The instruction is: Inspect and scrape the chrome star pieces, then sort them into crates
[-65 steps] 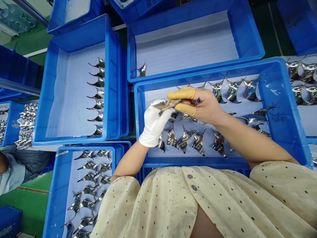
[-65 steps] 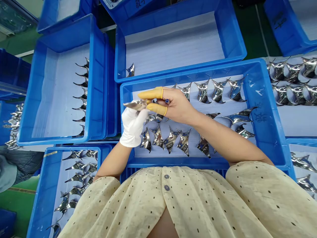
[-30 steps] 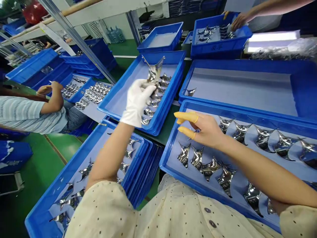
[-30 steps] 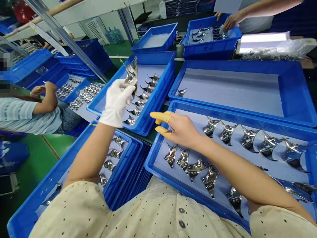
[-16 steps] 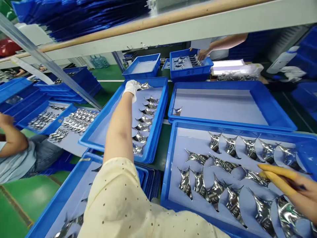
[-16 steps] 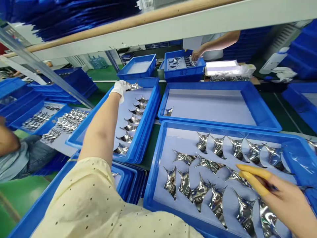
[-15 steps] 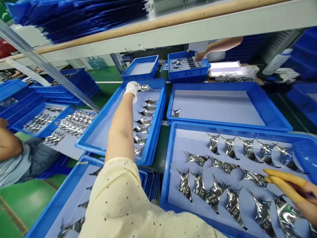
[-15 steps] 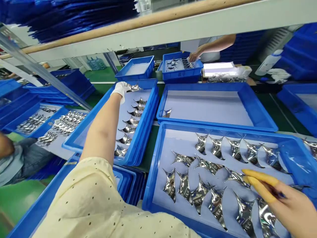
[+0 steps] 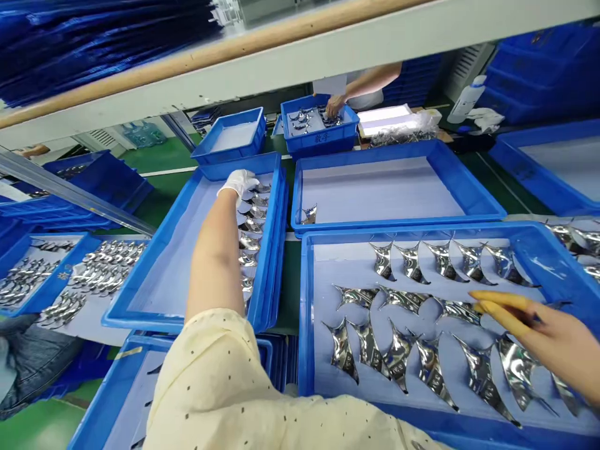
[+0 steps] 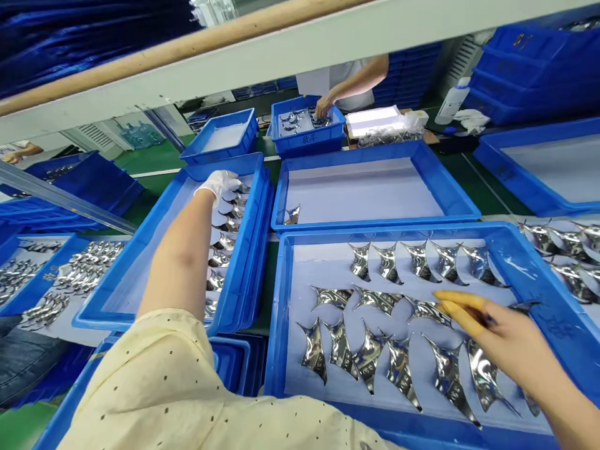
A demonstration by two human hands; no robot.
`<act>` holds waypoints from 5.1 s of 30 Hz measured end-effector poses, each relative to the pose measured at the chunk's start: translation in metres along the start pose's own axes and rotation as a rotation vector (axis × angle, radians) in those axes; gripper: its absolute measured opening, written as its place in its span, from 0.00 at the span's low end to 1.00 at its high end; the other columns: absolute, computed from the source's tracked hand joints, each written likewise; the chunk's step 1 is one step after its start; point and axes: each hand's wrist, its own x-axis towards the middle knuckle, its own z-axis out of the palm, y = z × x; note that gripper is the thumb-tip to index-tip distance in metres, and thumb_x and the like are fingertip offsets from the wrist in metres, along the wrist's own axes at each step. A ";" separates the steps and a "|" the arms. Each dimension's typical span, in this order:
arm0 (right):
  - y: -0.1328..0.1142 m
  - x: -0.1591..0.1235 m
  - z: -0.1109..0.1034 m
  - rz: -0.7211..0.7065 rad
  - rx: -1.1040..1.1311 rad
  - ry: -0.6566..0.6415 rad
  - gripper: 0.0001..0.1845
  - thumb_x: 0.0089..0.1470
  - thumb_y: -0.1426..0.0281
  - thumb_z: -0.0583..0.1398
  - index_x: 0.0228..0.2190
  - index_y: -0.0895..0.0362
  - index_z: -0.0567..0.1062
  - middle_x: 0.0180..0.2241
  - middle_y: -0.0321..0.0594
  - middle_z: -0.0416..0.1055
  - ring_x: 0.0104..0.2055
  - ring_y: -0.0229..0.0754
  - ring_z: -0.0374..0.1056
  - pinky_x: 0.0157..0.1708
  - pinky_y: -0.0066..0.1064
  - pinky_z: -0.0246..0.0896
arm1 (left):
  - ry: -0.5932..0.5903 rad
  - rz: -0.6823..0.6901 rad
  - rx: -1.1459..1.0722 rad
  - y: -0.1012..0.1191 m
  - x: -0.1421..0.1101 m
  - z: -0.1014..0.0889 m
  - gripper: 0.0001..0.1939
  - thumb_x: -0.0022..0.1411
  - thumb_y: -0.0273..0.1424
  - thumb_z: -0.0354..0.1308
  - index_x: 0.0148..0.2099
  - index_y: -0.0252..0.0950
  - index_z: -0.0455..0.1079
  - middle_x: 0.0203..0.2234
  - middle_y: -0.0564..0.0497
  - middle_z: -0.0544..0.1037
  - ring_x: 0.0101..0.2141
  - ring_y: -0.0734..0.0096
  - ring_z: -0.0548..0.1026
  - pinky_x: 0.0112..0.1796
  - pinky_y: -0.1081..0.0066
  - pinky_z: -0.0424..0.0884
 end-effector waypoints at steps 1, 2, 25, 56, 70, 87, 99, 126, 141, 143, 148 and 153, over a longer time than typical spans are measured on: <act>-0.013 0.012 0.008 0.015 -0.019 -0.024 0.09 0.54 0.53 0.70 0.39 0.30 0.87 0.42 0.47 0.87 0.43 0.61 0.85 0.35 0.50 0.76 | 0.054 0.019 -0.027 0.004 -0.003 -0.003 0.20 0.70 0.46 0.69 0.50 0.32 0.77 0.49 0.47 0.82 0.54 0.60 0.78 0.63 0.50 0.73; -0.026 0.025 0.018 0.011 -0.019 -0.093 0.09 0.56 0.54 0.69 0.40 0.33 0.87 0.46 0.45 0.87 0.45 0.58 0.85 0.41 0.50 0.77 | 0.106 0.043 -0.056 0.008 -0.007 -0.007 0.23 0.67 0.49 0.71 0.46 0.33 0.76 0.46 0.51 0.82 0.55 0.63 0.75 0.68 0.50 0.67; -0.126 0.097 0.101 -0.134 0.845 -0.691 0.13 0.58 0.58 0.73 0.35 0.53 0.81 0.25 0.33 0.71 0.21 0.33 0.58 0.20 0.27 0.51 | -0.658 0.503 -0.667 0.124 -0.323 0.102 0.29 0.68 0.57 0.66 0.57 0.40 0.80 0.53 0.41 0.86 0.54 0.49 0.85 0.58 0.49 0.81; -0.141 0.070 0.105 -0.177 0.808 -0.390 0.11 0.54 0.68 0.71 0.41 0.54 0.87 0.40 0.35 0.78 0.22 0.26 0.48 0.22 0.29 0.43 | 0.147 0.603 -0.554 0.141 -0.357 0.163 0.22 0.66 0.54 0.70 0.47 0.42 0.76 0.35 0.51 0.75 0.36 0.64 0.75 0.39 0.63 0.74; -0.144 0.068 0.102 -0.190 0.802 -0.396 0.11 0.53 0.68 0.70 0.40 0.54 0.85 0.38 0.35 0.76 0.23 0.28 0.49 0.24 0.29 0.45 | 0.084 0.554 -0.636 0.142 -0.360 0.164 0.24 0.65 0.57 0.69 0.44 0.41 0.75 0.35 0.51 0.76 0.38 0.63 0.77 0.41 0.63 0.75; -0.146 0.065 0.097 -0.373 0.811 -0.256 0.07 0.55 0.68 0.73 0.34 0.51 0.81 0.43 0.40 0.79 0.28 0.34 0.56 0.30 0.35 0.55 | -0.010 0.346 -0.954 0.142 -0.362 0.157 0.20 0.73 0.53 0.64 0.42 0.42 0.83 0.24 0.54 0.77 0.23 0.73 0.73 0.29 0.67 0.73; -0.143 0.068 0.107 -0.378 0.820 -0.162 0.19 0.58 0.51 0.74 0.41 0.51 0.83 0.32 0.37 0.75 0.28 0.37 0.64 0.29 0.34 0.66 | -0.233 0.085 -1.128 0.148 -0.365 0.149 0.37 0.68 0.67 0.57 0.41 0.36 0.82 0.14 0.56 0.69 0.16 0.77 0.65 0.20 0.73 0.62; -0.143 0.082 0.105 -0.252 0.756 0.087 0.27 0.54 0.38 0.72 0.37 0.48 0.83 0.38 0.39 0.82 0.40 0.45 0.78 0.43 0.43 0.80 | -0.277 0.214 -0.967 0.136 -0.358 0.165 0.28 0.65 0.54 0.71 0.57 0.40 0.82 0.28 0.53 0.82 0.19 0.76 0.70 0.23 0.72 0.71; -0.152 0.076 0.098 -0.266 0.692 0.053 0.16 0.57 0.51 0.73 0.33 0.48 0.82 0.32 0.39 0.78 0.28 0.41 0.66 0.28 0.39 0.66 | 0.186 0.496 -0.520 0.127 -0.364 0.131 0.19 0.77 0.47 0.60 0.54 0.40 0.84 0.44 0.46 0.86 0.40 0.65 0.83 0.45 0.64 0.80; -0.152 0.081 0.100 -0.262 0.692 0.020 0.14 0.57 0.54 0.73 0.31 0.49 0.81 0.32 0.39 0.78 0.28 0.40 0.64 0.28 0.38 0.65 | 0.150 0.489 -0.422 0.129 -0.363 0.124 0.14 0.72 0.43 0.65 0.47 0.40 0.85 0.38 0.47 0.85 0.39 0.64 0.82 0.43 0.66 0.77; -0.149 0.100 0.106 -0.333 0.565 -0.064 0.16 0.58 0.56 0.72 0.46 0.49 0.84 0.31 0.35 0.77 0.29 0.39 0.64 0.34 0.37 0.66 | -0.086 0.112 -0.625 0.141 -0.351 0.127 0.17 0.65 0.39 0.69 0.27 0.37 0.75 0.17 0.54 0.72 0.21 0.73 0.69 0.26 0.72 0.63; -0.145 0.095 0.117 -0.575 0.199 -0.270 0.26 0.57 0.55 0.73 0.55 0.49 0.84 0.37 0.38 0.82 0.39 0.45 0.74 0.40 0.36 0.66 | -0.127 -0.248 -1.097 0.146 -0.323 0.143 0.19 0.66 0.37 0.69 0.25 0.36 0.71 0.14 0.56 0.68 0.14 0.80 0.62 0.18 0.76 0.53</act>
